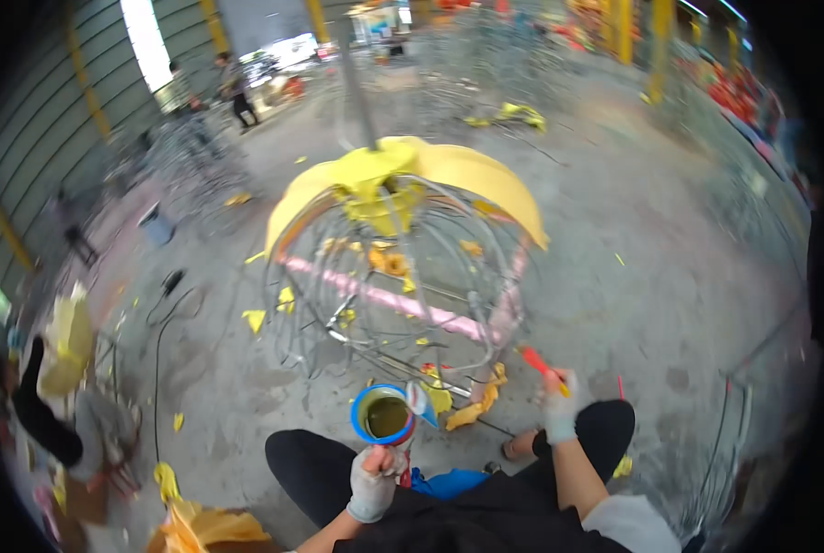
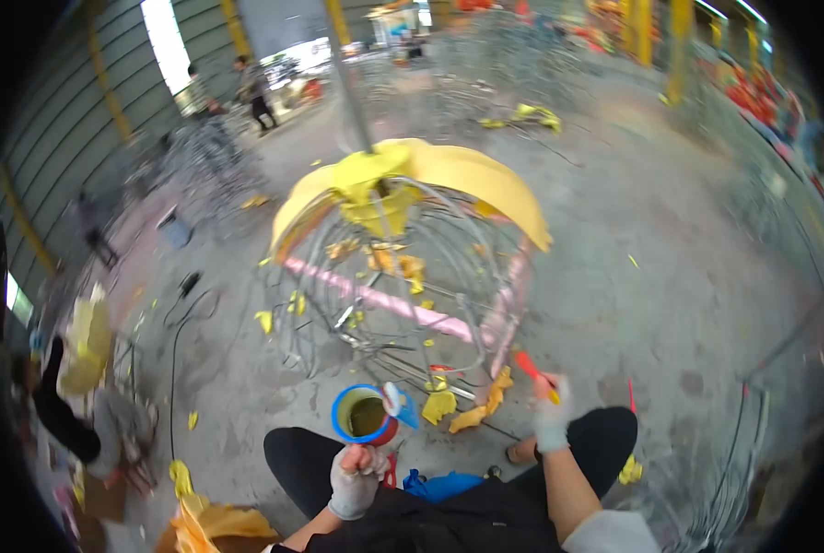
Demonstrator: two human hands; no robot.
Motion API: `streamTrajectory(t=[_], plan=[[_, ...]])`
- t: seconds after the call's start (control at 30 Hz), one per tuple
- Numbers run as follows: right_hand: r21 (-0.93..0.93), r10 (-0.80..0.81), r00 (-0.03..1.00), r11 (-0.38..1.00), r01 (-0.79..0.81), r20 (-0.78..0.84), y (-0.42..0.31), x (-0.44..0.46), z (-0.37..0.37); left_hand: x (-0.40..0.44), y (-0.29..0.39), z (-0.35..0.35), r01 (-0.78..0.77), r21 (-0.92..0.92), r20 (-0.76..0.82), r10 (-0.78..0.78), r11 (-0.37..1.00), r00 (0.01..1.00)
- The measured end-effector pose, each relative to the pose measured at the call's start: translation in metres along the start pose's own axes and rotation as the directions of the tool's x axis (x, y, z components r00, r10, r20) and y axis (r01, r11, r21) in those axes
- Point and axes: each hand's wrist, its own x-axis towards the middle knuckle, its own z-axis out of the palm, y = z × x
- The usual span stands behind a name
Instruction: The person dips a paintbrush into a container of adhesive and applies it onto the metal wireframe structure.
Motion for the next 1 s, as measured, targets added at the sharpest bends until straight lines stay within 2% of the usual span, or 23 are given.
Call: streamTrajectory(t=[0.07,0.1,0.17,0.23,0.27,0.3,0.33,0.4,0.53,0.63,0.67,0.7,0.83,0.87,0.93,1.0], plan=[[0.092,-0.089,0.996,0.992,0.089,-0.004,-0.084,-0.028,0.023,0.0,-0.006,-0.003,-0.049,0.011,-0.04,0.049,0.999,0.998],[0.04,-0.109,0.994,0.993,0.109,0.006,-0.12,-0.042,0.032,0.001,-0.008,-0.003,-0.044,0.039,-0.04,0.046,0.998,0.998],[0.152,-0.191,0.958,0.975,0.16,0.213,-0.161,-0.062,0.034,0.007,-0.015,-0.001,-0.025,0.099,-0.022,0.027,0.995,0.999],[0.018,-0.275,0.871,0.956,0.293,0.406,-0.18,-0.079,0.043,0.01,-0.022,-0.003,-0.035,0.131,-0.033,0.04,0.991,0.999],[-0.028,-0.293,0.78,0.929,0.369,0.553,-0.202,-0.086,0.063,0.01,-0.027,-0.004,-0.029,0.167,-0.036,0.035,0.985,0.999],[-0.08,-0.433,0.628,0.78,0.621,0.647,-0.214,-0.083,0.09,0.011,-0.031,-0.004,-0.021,0.202,-0.036,0.029,0.979,0.999],[-0.098,-0.513,0.438,0.561,0.822,0.738,-0.223,-0.084,0.11,0.01,-0.034,-0.003,-0.011,0.235,-0.034,0.02,0.972,0.999],[-0.135,-0.366,0.392,0.563,0.815,0.844,-0.21,-0.086,0.135,0.006,-0.036,0.006,-0.002,0.251,-0.046,0.014,0.968,0.999],[-0.201,-0.298,0.369,0.471,0.859,0.88,-0.191,-0.089,0.155,-0.001,-0.028,0.015,0.034,0.328,-0.107,0.002,0.944,0.994],[-0.306,-0.101,0.554,0.745,0.593,0.827,-0.221,-0.089,0.144,-0.002,-0.027,0.012,0.034,0.312,-0.101,-0.003,0.95,0.995],[-0.342,-0.015,0.599,0.81,0.477,0.8,-0.226,-0.088,0.142,-0.004,-0.026,0.015,0.042,0.303,-0.101,-0.012,0.952,0.995],[-0.354,-0.003,0.606,0.809,0.47,0.796,-0.226,-0.086,0.144,-0.004,-0.025,0.017,0.014,0.32,-0.09,0.016,0.947,0.996],[-0.118,-0.304,0.46,0.717,0.687,0.834,-0.208,-0.083,0.141,-0.005,-0.021,0.028,0.025,0.318,-0.086,0.002,0.948,0.996],[-0.152,-0.271,0.482,0.725,0.672,0.833,-0.205,-0.085,0.139,-0.005,-0.021,0.029,0.03,0.352,-0.077,-0.004,0.935,0.997],[-0.112,-0.312,0.424,0.68,0.725,0.85,-0.198,-0.088,0.141,-0.006,-0.023,0.028,0.058,0.373,-0.078,-0.031,0.926,0.996],[-0.051,-0.368,0.348,0.62,0.783,0.862,-0.193,-0.089,0.14,-0.004,-0.026,0.028,0.017,0.495,-0.024,-0.005,0.869,1.0]])
